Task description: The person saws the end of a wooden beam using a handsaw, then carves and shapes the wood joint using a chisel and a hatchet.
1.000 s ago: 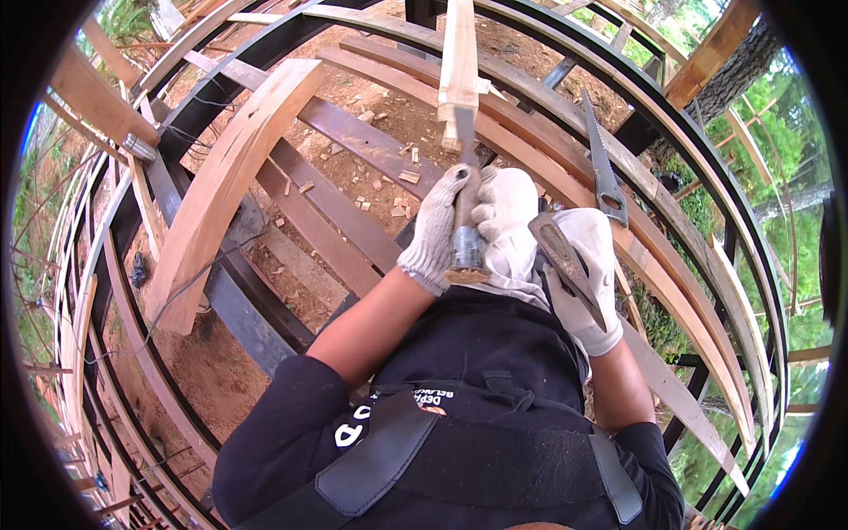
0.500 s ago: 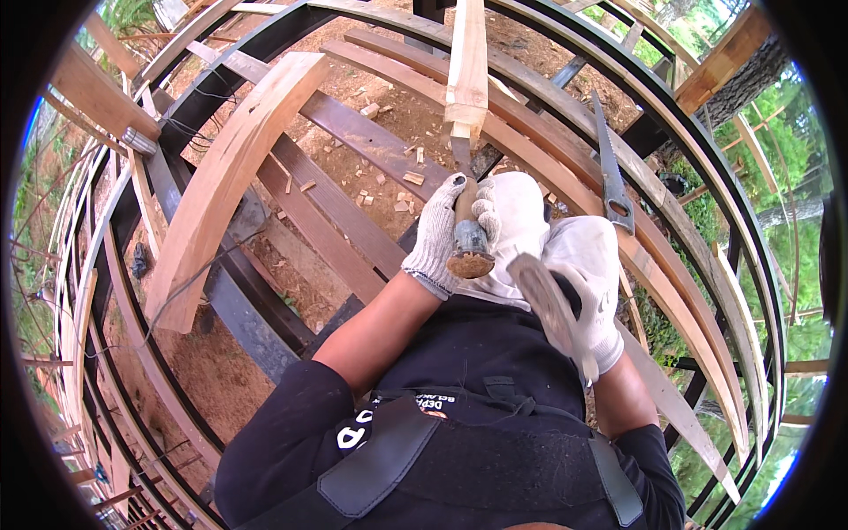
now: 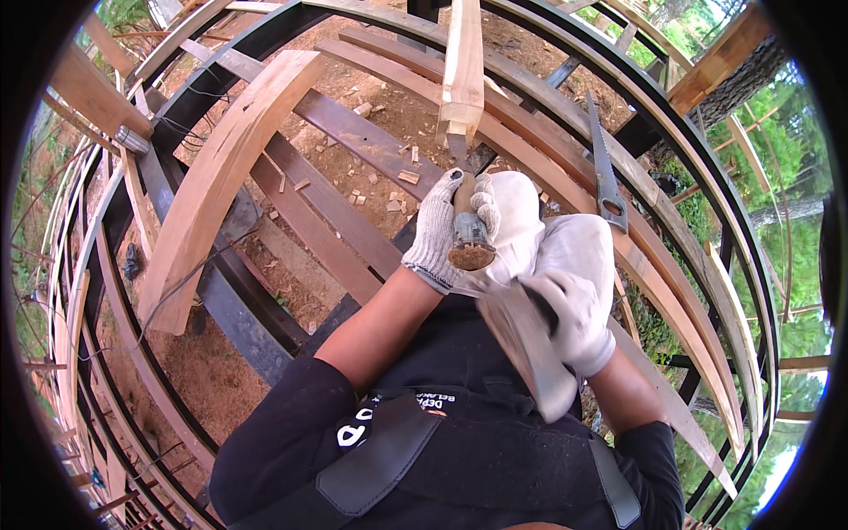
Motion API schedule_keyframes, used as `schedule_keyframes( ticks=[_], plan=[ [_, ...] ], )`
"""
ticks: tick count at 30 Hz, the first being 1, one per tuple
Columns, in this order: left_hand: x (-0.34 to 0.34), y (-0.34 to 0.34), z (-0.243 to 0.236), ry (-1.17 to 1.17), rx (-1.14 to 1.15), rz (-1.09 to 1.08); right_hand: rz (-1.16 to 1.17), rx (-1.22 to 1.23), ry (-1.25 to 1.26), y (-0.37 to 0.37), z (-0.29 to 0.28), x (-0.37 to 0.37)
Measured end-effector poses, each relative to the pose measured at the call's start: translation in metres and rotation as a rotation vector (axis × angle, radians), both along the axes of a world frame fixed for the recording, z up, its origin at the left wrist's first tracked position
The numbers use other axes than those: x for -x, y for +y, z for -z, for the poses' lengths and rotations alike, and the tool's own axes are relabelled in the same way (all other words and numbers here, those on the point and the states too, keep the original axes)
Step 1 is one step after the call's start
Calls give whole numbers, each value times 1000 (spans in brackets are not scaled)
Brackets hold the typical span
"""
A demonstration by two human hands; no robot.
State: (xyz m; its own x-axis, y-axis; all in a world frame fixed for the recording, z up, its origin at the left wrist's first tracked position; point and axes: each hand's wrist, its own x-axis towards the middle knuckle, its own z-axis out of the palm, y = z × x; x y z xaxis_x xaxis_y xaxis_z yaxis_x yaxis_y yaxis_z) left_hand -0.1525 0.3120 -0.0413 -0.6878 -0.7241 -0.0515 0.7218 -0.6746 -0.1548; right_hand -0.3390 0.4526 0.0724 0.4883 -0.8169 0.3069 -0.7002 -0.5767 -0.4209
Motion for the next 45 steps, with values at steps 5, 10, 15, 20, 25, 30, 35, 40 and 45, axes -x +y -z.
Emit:
schedule_keyframes(
  ticks=[5,10,15,20,25,30,35,40,45],
  plan=[
    [-1,-22,19,-16,-24,-23,54,-237,92,-8,15,-4],
    [-1,-4,6,-98,-47,-10,13,-171,24,-4,4,-1],
    [-4,-2,-5,24,-134,-35,38,-265,-51,-4,2,3],
    [0,-11,-7,-32,-70,-49,-30,-148,-153,-5,-2,-3],
    [0,-17,-10,-27,-42,-61,112,-165,9,-19,3,-13],
    [4,-13,-22,-114,-142,-89,157,-168,21,-34,19,-13],
    [-3,-9,-11,-70,-148,-56,-14,-101,-18,-16,9,-15],
    [-6,-12,7,49,-82,17,20,-149,-15,-18,21,-16],
    [-8,-19,14,75,-85,26,150,-192,88,-26,40,-14]
  ],
)
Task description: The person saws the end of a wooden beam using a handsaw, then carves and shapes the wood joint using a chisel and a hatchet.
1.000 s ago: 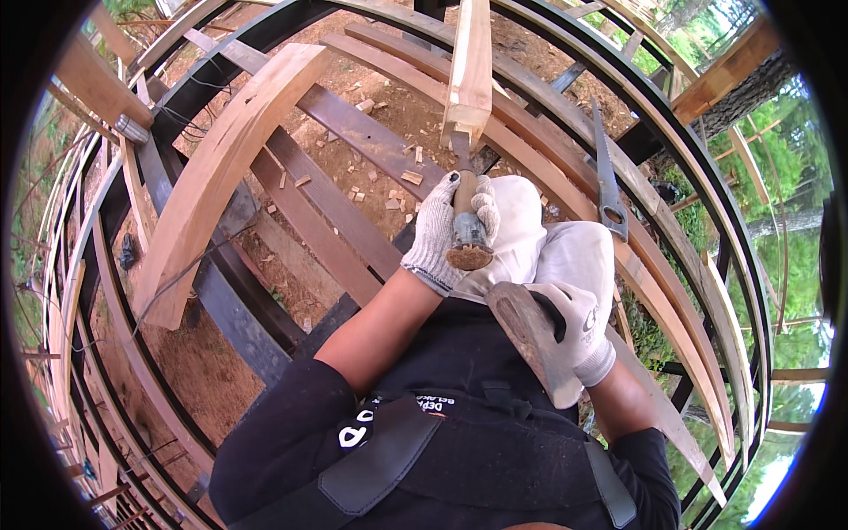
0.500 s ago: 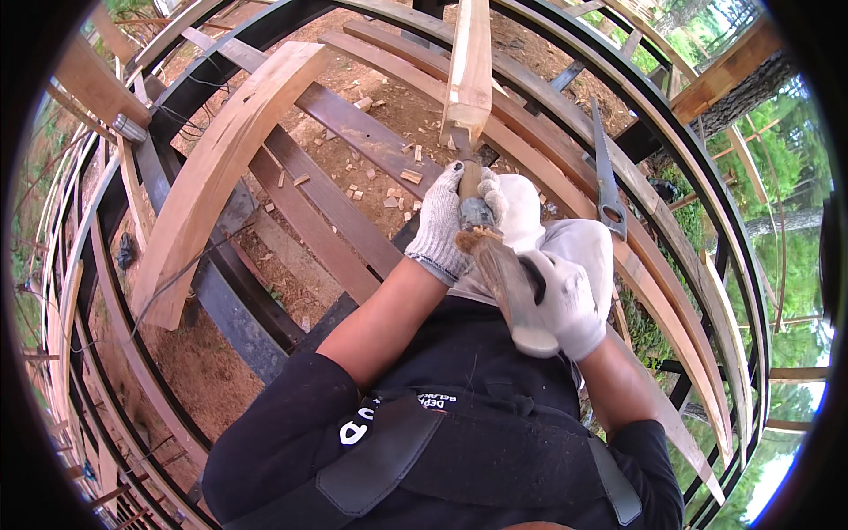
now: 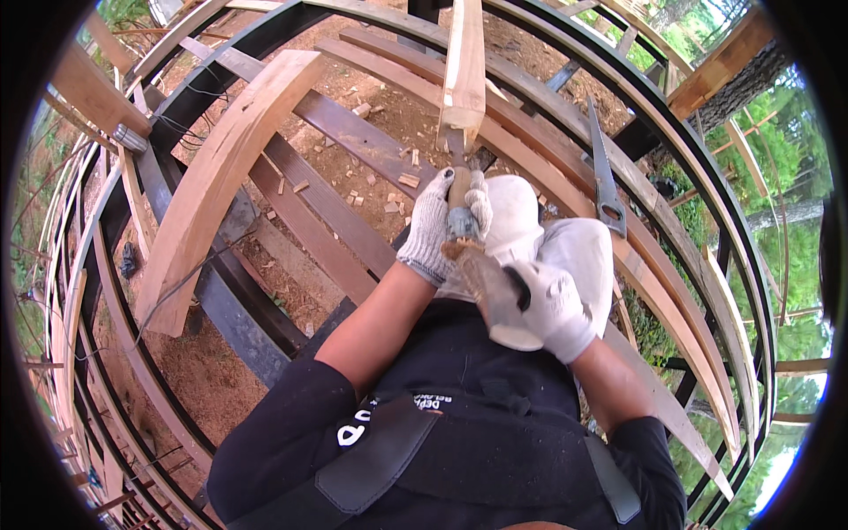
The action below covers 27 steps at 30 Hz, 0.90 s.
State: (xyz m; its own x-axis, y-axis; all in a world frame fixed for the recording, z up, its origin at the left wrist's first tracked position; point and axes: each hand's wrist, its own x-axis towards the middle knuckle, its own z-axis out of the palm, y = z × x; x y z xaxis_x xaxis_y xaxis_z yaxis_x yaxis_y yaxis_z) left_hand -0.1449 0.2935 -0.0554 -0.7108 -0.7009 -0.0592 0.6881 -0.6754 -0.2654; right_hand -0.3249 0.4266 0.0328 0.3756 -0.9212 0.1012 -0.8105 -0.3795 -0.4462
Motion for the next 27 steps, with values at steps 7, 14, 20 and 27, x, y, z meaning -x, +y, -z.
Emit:
schedule_keyframes(
  ticks=[7,14,20,27],
  plan=[
    [-8,-3,-5,-159,40,-5,56,-73,49,-1,15,-10],
    [-4,7,5,-167,95,53,-26,-124,-129,13,-2,6],
    [6,-8,-4,-98,16,-19,-11,-90,-229,17,-21,11],
    [5,-3,-14,-53,-24,60,24,74,-158,13,-28,8]
  ],
)
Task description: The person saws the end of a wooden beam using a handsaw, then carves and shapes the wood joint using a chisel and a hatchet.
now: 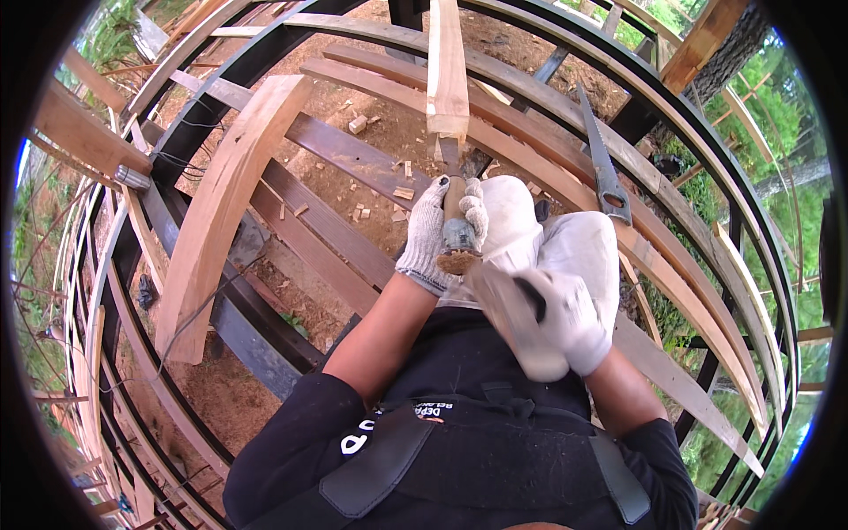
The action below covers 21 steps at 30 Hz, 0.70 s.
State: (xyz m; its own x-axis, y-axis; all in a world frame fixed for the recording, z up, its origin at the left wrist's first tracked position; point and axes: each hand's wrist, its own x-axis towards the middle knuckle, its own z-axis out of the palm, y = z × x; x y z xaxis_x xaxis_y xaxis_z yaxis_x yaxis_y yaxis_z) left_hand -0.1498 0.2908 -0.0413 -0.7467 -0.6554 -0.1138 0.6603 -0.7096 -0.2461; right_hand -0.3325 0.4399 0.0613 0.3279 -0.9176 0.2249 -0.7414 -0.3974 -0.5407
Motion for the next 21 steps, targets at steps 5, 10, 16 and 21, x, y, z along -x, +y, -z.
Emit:
schedule_keyframes(
  ticks=[5,10,16,21],
  plan=[
    [-6,-6,-17,-485,206,-131,96,-157,-256,-17,17,11],
    [-53,12,-48,-874,309,-174,267,-392,-742,-11,25,43],
    [-94,14,-71,-1069,448,-243,397,-431,-931,-41,31,74],
    [-113,4,-72,-662,654,-241,365,-686,-1154,-69,75,95]
  ],
)
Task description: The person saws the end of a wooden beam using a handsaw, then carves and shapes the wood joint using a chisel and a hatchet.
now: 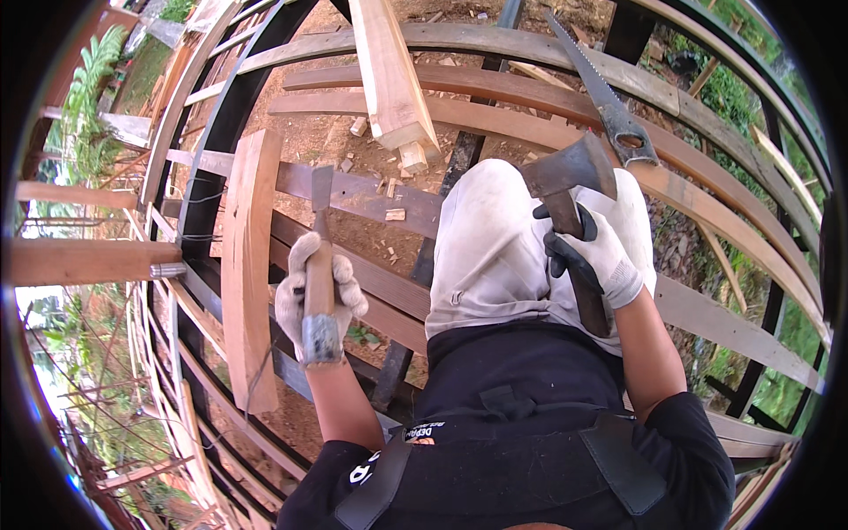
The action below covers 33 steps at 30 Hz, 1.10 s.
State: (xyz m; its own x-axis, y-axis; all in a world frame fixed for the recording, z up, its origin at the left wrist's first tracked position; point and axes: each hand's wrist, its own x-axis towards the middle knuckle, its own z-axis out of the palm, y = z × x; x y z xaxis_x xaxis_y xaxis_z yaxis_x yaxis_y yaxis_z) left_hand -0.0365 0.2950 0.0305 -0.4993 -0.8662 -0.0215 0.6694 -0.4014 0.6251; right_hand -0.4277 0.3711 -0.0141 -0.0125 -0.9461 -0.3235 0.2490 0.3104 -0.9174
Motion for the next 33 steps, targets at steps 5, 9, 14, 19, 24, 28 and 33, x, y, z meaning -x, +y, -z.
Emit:
schedule_keyframes(
  ticks=[5,9,14,19,24,28,33],
  plan=[
    [14,-3,-16,133,100,-14,6,-143,-214,-16,37,20],
    [29,-23,-30,-84,168,-51,48,-183,-241,-22,36,33],
    [69,-36,-26,-247,338,-169,55,-214,-250,-28,37,39],
    [94,-58,-30,-606,566,-408,64,-216,-266,-28,35,48],
    [69,-79,-40,-1320,540,-800,95,-201,-253,-31,34,51],
    [48,-84,-45,-1506,595,-1020,107,-243,-188,-29,32,46],
    [19,-91,-30,-1133,533,-1066,17,-238,-58,-32,36,35]
  ],
)
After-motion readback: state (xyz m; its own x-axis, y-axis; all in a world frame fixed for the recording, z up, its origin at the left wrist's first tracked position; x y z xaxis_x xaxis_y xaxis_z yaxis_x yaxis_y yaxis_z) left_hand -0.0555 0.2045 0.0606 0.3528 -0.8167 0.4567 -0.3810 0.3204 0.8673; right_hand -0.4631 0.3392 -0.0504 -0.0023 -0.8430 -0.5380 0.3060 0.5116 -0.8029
